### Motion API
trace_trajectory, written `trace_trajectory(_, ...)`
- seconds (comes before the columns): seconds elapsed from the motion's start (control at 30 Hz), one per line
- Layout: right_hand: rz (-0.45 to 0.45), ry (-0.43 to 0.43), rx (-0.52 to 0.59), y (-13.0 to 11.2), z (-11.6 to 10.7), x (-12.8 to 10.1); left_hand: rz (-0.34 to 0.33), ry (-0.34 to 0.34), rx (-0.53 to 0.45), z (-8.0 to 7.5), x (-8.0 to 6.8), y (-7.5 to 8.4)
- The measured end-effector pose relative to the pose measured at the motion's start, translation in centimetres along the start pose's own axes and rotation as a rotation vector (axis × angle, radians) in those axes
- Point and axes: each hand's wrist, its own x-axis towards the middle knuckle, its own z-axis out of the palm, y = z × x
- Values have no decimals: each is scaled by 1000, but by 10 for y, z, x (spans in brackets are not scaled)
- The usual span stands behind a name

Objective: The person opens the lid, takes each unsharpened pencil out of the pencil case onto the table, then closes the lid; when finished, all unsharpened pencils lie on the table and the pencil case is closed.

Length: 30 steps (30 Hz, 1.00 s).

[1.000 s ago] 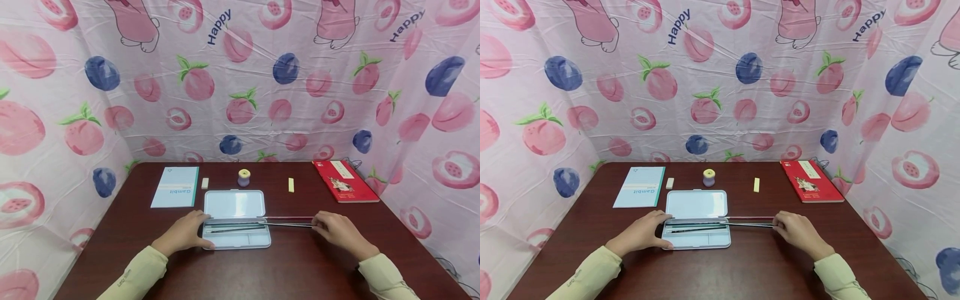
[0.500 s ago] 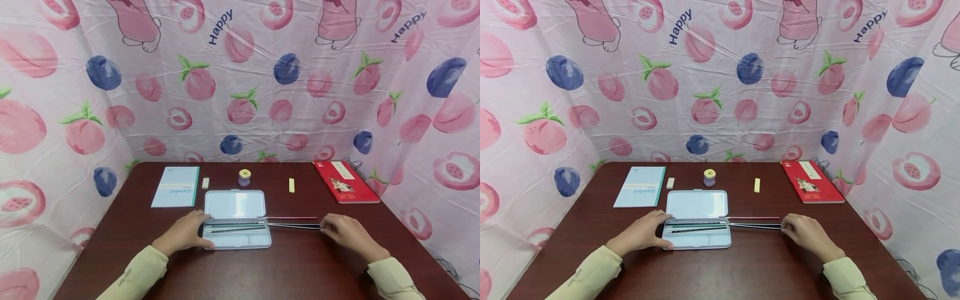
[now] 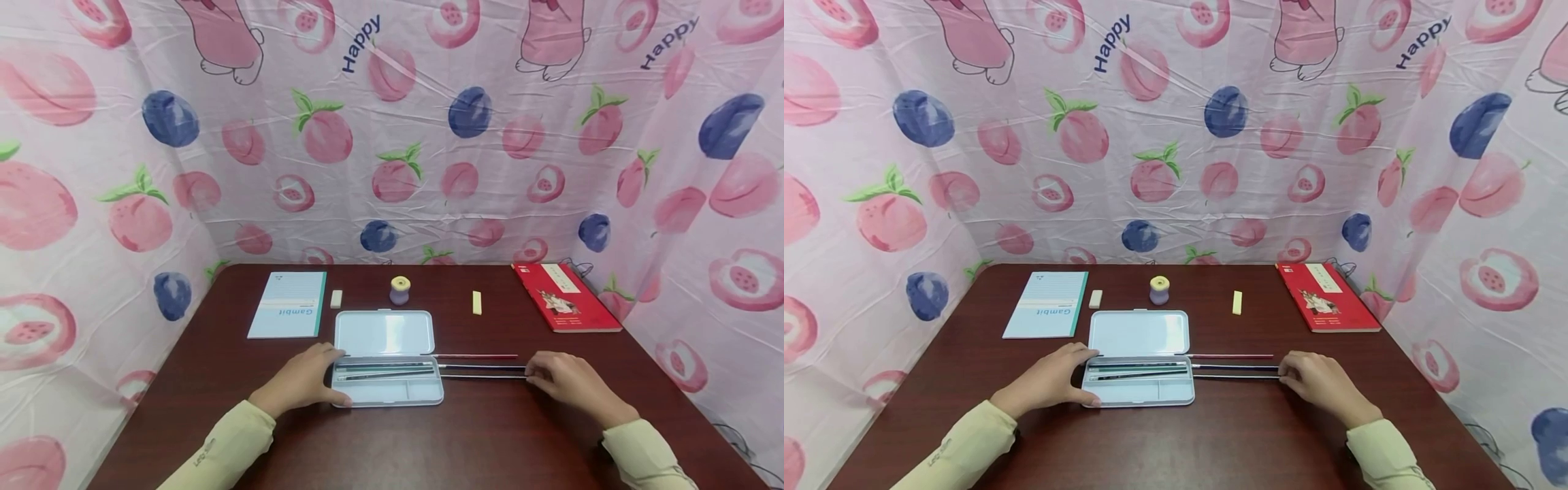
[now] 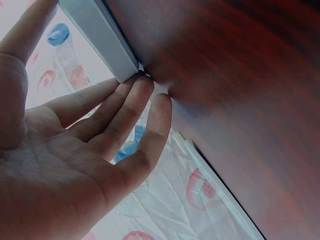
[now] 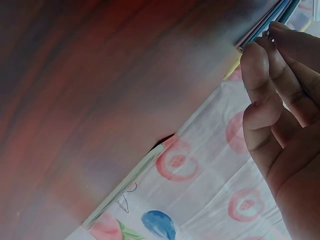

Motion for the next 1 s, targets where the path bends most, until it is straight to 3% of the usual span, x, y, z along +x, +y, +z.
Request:
trace_trajectory(0.5, -59, -1, -60, -2, 3, 4, -11, -1, -9, 0, -1, 1)
trace_trajectory(1.0, -47, 21, -58, -10, 2, 5, -13, 1, -8, 0, -1, 2)
